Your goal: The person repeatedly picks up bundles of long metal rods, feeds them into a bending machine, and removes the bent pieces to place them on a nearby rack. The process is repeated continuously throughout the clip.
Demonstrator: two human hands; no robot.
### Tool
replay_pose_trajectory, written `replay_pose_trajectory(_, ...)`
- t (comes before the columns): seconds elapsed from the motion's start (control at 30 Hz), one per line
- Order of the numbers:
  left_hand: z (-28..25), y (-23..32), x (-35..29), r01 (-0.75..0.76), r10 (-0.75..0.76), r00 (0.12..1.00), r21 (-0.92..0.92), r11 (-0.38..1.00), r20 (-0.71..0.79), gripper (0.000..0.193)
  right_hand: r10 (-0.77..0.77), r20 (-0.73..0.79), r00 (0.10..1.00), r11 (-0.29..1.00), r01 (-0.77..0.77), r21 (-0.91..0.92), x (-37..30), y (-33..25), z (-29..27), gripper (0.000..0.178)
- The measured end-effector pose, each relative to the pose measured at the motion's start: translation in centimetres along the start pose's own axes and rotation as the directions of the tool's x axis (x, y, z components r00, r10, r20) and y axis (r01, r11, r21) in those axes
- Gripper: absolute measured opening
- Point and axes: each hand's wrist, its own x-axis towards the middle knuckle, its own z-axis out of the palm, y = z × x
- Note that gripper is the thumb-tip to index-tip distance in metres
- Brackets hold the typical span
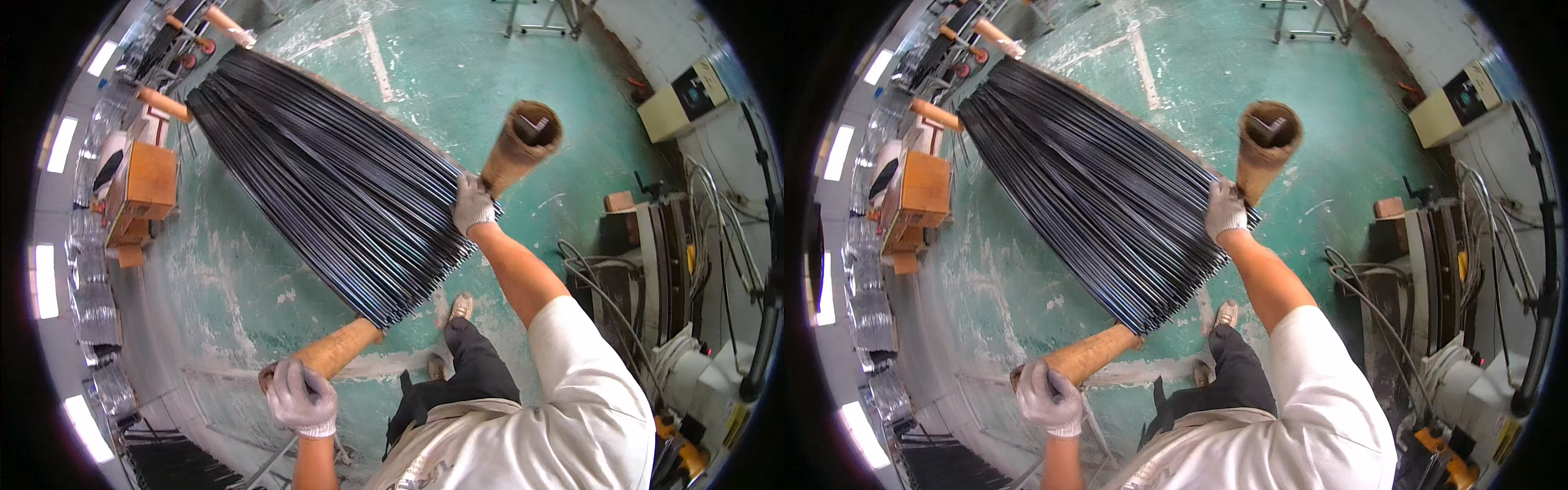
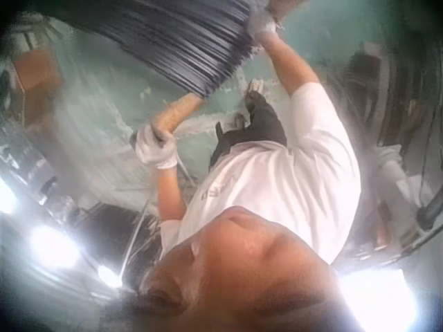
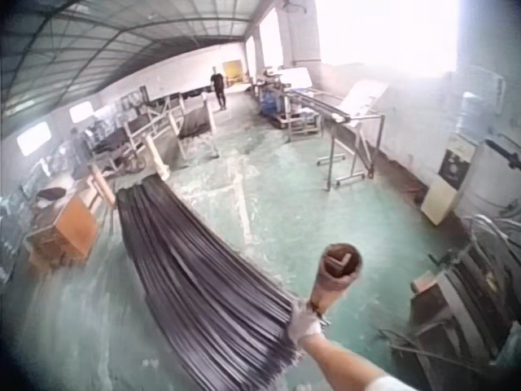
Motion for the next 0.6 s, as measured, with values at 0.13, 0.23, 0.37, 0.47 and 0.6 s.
replay_pose_trajectory(0.13,0.0,0.2,1.2,0.017,-0.02,0.997,0.04,0.999,0.077,0.019,0.253,0.23,0.94,0.965,-0.23,-0.123,6.6,-0.7,3.7,0.034)
replay_pose_trajectory(0.23,0.4,0.1,1.0,0.012,-0.018,0.997,0.085,0.996,0.073,0.019,0.217,0.323,0.921,0.971,-0.169,-0.171,9.1,-1.6,2.6,0.02)
replay_pose_trajectory(0.37,0.1,0.2,1.7,-0.004,-0.004,0.995,0.089,0.996,0.096,0.02,0.1,0.495,0.863,0.975,0.014,-0.222,9.8,-0.3,3.2,0.022)
replay_pose_trajectory(0.47,0.1,0.0,1.9,-0.016,0.007,0.996,0.091,0.996,0.09,0.021,0.044,0.522,0.852,0.972,0.084,-0.218,10.5,-0.7,2.3,0.024)
replay_pose_trajectory(0.6,0.2,-0.2,1.3,-0.011,0.006,0.997,0.068,0.998,0.07,0.022,0.035,0.589,0.808,0.984,0.074,-0.16,10.4,-1.7,-0.1,0.031)
